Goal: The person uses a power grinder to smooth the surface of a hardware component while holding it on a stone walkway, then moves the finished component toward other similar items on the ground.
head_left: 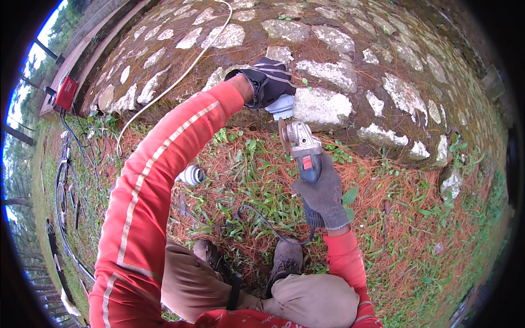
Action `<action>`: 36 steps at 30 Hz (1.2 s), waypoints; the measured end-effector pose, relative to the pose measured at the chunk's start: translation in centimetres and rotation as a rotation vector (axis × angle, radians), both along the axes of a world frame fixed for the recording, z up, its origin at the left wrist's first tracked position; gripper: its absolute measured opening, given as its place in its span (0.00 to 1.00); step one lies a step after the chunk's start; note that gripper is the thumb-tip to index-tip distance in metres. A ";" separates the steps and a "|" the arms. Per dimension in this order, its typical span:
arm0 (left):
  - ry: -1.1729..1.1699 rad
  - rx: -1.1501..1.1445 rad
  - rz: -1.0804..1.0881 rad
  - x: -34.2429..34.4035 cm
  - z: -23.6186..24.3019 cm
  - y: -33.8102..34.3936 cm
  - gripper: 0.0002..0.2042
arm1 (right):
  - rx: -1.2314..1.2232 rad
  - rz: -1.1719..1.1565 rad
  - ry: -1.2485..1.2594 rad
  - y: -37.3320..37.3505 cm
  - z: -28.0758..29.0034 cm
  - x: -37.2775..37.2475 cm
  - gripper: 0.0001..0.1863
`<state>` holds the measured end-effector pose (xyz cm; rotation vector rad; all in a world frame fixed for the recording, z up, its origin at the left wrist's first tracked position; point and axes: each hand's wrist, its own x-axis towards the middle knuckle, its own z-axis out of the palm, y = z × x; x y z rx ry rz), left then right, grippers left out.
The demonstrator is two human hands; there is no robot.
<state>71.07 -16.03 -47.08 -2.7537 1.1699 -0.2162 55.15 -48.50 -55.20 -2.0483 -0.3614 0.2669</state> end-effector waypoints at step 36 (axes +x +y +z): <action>0.087 0.164 0.142 -0.8 1.0 -0.6 0.22 | -0.030 0.000 0.061 -0.5 0.3 0.0 0.42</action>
